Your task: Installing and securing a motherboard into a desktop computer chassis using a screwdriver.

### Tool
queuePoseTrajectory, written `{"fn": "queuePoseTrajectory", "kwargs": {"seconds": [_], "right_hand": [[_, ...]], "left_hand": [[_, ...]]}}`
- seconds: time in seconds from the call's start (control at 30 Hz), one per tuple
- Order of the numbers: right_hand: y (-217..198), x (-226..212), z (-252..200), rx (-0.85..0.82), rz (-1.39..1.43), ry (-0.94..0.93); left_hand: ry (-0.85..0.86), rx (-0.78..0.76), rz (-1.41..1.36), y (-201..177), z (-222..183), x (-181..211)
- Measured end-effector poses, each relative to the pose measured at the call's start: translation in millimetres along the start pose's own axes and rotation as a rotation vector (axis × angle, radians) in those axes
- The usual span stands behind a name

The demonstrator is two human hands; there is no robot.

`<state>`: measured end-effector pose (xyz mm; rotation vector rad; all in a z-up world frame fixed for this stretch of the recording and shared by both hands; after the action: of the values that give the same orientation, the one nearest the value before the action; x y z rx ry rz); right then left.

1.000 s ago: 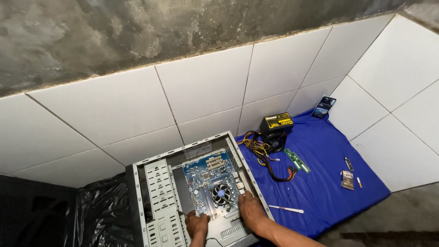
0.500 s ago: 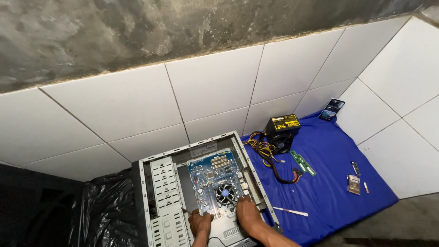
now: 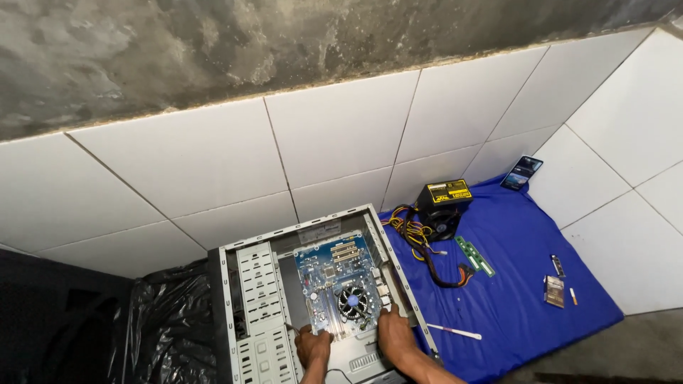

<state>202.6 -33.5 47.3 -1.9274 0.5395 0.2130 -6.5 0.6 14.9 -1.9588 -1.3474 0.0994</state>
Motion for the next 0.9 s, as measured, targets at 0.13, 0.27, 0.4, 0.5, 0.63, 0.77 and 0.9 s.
{"fn": "queuePoseTrajectory", "kwargs": {"seconds": [0.13, 0.27, 0.4, 0.5, 0.63, 0.77, 0.9], "right_hand": [[-15.5, -7.0, -5.5, -0.163, -0.169, 0.036], [12.2, 12.3, -4.5, 0.06, -0.734, -0.372], [-11.8, -2.2, -13.6, -0.144, -0.207, -0.28], [22.9, 22.5, 13.8, -0.004, 0.099, -0.137], [4.9, 4.0, 7.0, 0.011, 0.007, -0.073], [-33.3, -33.9, -19.9, -0.252, -0.091, 0.121], [7.1, -1.6, -5.4, -0.088, -0.563, -0.31]], "left_hand": [[0.005, 0.0, -0.019, 0.9, 0.7, 4.2], [0.027, -0.007, -0.018, 4.9, 6.1, 2.3], [0.024, 0.018, -0.01, 8.4, 11.7, -0.6], [0.019, 0.025, -0.015, 13.4, 20.6, 0.1], [0.006, 0.005, -0.05, 6.6, 8.3, 2.5], [0.019, -0.007, -0.054, 1.9, 0.7, 2.3], [0.013, -0.024, -0.076, 2.5, 1.3, 4.0]]}}
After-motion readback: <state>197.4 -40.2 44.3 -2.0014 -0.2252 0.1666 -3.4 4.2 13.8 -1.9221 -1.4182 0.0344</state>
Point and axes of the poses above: each hand's wrist, its own z-axis towards the middle knuckle, its own y-axis out of the palm, x = y × z, the point moved 1 cm from there along z, towards the middle knuckle, and after that the axes turned 4 degrees about z, right-handed, at the moved point
